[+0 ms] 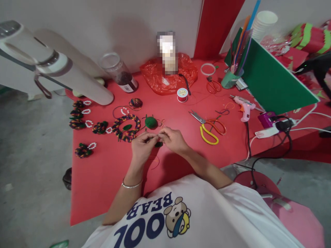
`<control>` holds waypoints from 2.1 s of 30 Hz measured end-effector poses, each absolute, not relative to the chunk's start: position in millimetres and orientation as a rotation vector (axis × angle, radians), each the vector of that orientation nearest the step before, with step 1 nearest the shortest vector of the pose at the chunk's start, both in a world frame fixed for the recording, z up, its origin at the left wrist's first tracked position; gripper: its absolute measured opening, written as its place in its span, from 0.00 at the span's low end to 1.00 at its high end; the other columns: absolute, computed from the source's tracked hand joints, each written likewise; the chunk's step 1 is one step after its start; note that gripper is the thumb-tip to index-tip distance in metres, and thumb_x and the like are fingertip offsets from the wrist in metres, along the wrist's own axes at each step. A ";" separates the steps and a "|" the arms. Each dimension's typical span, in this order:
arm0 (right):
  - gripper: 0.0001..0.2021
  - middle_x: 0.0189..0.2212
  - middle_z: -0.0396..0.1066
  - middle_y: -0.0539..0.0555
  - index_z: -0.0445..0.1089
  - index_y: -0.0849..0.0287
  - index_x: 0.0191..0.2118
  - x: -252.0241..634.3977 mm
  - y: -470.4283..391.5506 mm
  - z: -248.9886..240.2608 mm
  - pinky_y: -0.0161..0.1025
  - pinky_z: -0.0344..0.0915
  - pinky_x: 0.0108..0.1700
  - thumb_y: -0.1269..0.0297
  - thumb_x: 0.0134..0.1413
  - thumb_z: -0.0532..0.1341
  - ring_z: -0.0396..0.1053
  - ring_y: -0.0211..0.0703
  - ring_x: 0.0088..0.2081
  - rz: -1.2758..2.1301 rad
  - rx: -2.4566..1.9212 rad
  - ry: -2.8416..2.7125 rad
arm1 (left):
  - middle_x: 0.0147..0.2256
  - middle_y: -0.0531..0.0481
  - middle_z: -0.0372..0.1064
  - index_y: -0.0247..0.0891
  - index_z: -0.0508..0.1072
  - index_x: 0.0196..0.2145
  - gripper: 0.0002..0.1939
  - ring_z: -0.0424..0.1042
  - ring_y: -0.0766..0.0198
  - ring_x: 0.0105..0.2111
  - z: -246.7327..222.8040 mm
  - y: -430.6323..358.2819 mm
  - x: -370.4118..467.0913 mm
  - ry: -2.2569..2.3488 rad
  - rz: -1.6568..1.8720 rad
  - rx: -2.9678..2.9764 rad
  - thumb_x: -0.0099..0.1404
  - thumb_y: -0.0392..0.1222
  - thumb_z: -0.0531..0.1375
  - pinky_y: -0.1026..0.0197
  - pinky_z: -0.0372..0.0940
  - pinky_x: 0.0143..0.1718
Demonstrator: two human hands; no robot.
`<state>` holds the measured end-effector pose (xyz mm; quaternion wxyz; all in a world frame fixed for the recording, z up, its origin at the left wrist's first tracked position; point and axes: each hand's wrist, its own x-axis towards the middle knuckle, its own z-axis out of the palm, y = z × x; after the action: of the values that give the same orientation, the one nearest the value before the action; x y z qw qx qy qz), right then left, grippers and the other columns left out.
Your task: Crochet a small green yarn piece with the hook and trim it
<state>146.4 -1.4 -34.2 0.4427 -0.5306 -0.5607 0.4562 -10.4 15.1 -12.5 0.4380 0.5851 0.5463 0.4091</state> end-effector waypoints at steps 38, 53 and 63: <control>0.09 0.28 0.75 0.49 0.74 0.56 0.40 148.0 -0.1 -26.1 0.34 0.71 0.32 0.57 0.59 0.64 0.73 0.37 0.27 1.220 -1.258 -1.276 | 0.29 0.50 0.73 0.38 0.81 0.29 0.04 0.70 0.65 0.32 -31.8 16.6 -2.4 1.222 1.078 1.273 0.56 0.40 0.68 0.62 0.66 0.37; 0.10 0.36 0.68 0.50 0.65 0.55 0.36 145.2 -2.3 -22.3 0.34 0.68 0.28 0.58 0.69 0.54 0.66 0.33 0.25 1.145 -1.264 -1.323 | 0.18 0.57 0.68 0.37 0.70 0.30 0.21 0.64 0.71 0.14 -13.8 10.4 7.3 0.905 0.957 0.769 0.50 0.50 0.74 0.68 0.64 0.13; 0.08 0.43 0.70 0.57 0.67 0.54 0.36 154.1 5.4 -25.9 0.45 0.70 0.51 0.62 0.68 0.55 0.71 0.46 0.47 0.705 -1.321 -1.447 | 0.18 0.55 0.69 0.35 0.70 0.29 0.21 0.59 0.76 0.11 -4.5 9.9 5.2 0.821 0.893 0.750 0.54 0.52 0.74 0.73 0.52 0.10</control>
<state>154.1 5.4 -25.9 0.5053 -0.5475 -0.5996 0.2923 5.2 9.9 -4.5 0.7562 0.3441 0.3768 0.4095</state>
